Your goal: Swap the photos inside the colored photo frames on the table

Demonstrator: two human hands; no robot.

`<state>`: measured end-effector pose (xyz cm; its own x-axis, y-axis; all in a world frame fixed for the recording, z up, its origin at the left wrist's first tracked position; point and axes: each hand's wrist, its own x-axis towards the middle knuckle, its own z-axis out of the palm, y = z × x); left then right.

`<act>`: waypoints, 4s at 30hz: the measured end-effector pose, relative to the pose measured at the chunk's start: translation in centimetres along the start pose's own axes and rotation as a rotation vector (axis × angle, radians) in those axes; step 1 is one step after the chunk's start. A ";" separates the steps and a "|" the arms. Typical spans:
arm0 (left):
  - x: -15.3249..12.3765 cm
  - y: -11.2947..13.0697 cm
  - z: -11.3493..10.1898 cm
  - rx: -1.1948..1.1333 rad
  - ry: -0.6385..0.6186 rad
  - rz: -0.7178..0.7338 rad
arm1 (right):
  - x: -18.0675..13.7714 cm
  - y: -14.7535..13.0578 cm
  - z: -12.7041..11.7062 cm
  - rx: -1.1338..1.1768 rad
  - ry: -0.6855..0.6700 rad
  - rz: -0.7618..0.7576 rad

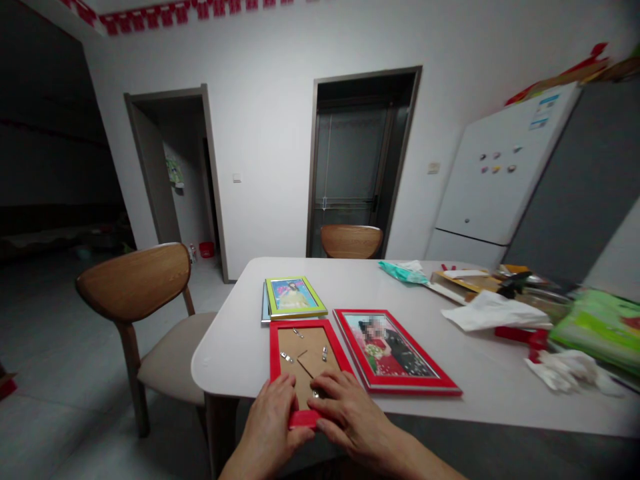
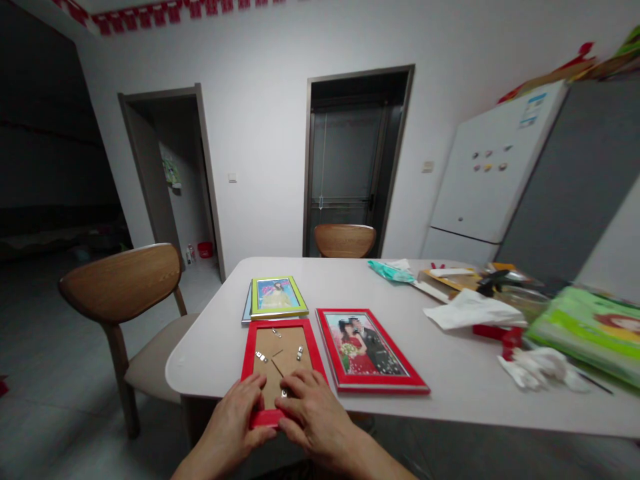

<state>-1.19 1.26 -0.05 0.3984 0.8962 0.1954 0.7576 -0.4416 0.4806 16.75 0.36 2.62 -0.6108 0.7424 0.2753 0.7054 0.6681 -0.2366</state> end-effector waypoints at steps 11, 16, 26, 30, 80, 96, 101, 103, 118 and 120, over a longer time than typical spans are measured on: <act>0.1 0.3 -0.3 -0.023 0.015 -0.045 | 2.1 3.9 0.7 -0.146 0.128 0.296; 0.1 0.9 -0.8 -0.010 0.009 -0.065 | 3.4 4.6 0.9 -0.222 0.102 0.355; -0.1 0.6 -0.6 -0.025 0.018 -0.109 | 2.8 4.6 1.4 -0.131 0.189 0.374; 0.0 0.6 -0.6 -0.015 -0.013 -0.116 | 3.7 3.9 1.6 -0.083 0.176 0.302; 0.5 3.2 -0.2 -0.042 -0.052 0.030 | 4.4 8.6 -0.5 0.820 0.630 0.664; 6.1 9.3 -1.5 -1.296 0.442 -0.049 | 0.1 6.9 -2.8 1.379 0.749 0.897; 7.7 9.2 3.4 -1.150 0.185 -0.071 | -4.0 16.2 -5.2 0.721 0.574 0.969; 7.7 9.5 5.2 -0.927 0.138 -0.111 | -5.0 18.8 -5.2 0.485 0.431 0.948; 7.1 6.1 5.2 -0.348 0.045 -0.118 | -1.3 16.3 -4.8 -0.165 0.300 0.724; 7.1 4.4 4.7 -0.333 0.089 -0.136 | 1.8 13.9 -4.1 -0.147 0.192 0.575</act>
<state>7.44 5.51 -0.58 0.2480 0.9523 0.1777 0.5847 -0.2934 0.7563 26.94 10.79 3.62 -0.0530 0.9500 0.3077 0.9528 0.1403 -0.2692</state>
